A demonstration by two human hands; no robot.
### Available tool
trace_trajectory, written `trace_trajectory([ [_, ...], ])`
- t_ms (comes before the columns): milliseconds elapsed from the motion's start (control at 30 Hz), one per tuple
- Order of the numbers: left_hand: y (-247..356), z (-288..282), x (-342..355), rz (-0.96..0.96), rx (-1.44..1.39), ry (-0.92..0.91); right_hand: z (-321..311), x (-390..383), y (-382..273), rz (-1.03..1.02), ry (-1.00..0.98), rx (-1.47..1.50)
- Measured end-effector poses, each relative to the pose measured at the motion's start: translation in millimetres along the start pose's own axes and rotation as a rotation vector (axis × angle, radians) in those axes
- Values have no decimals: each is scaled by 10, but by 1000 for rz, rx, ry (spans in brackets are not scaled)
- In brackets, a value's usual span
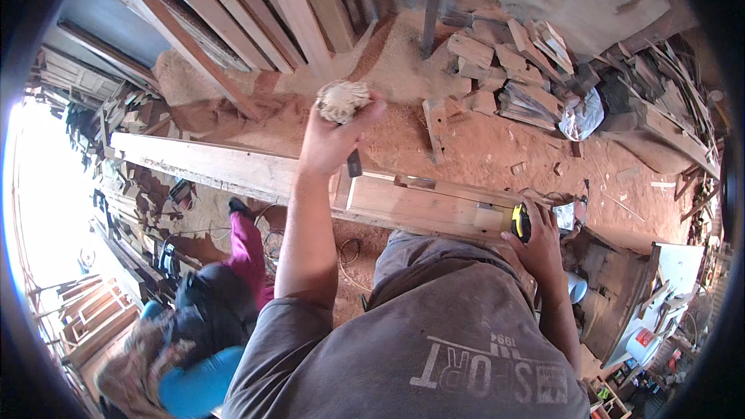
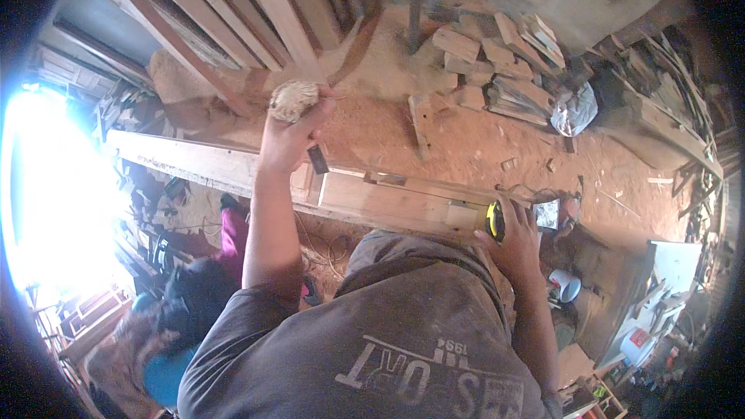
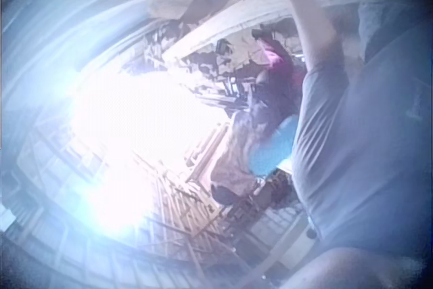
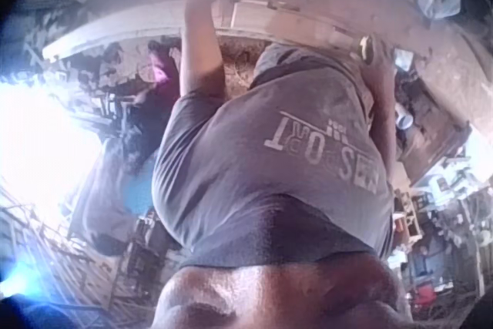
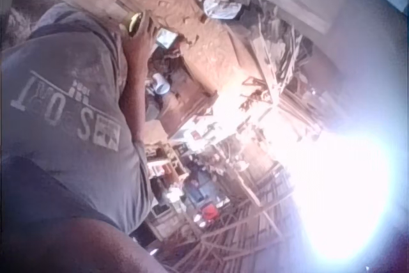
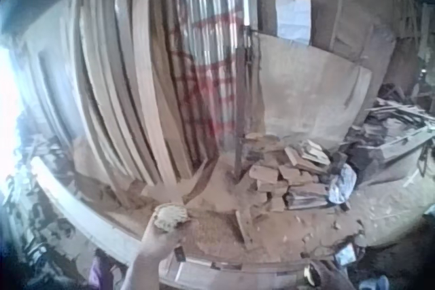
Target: The person measures a wooden plank with a tape measure and marks it with a pen. They then use a small axe to chip and carve the wood along the marked lines, creating a notched profile.
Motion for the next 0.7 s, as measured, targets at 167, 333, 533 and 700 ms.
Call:
trace_trajectory([
  [167, -171, -174, -174, -82, 14, 178, 68, -87, 248, 61, 66, 77],
  [333, -293, -174, -347, -107, 225, 85, -307, -362, 564, 261, 346, 204],
  [533, -365, 332, -363, -131, 546, -142, -232, -554, 837, 351, 464, 418],
  [700, -117, 782, -359, -159, 552, -217, -102, -539, 626, 356, 321, 496],
])
Point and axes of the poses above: each hand's wrist, its own x-axis towards the middle knuckle, its own z-axis out of the palm, y = z × x, the point moved 3 cm from there along x, towards the middle knuckle, and after that the axes turned 5 degrees about -y, right-handed, at the moved point
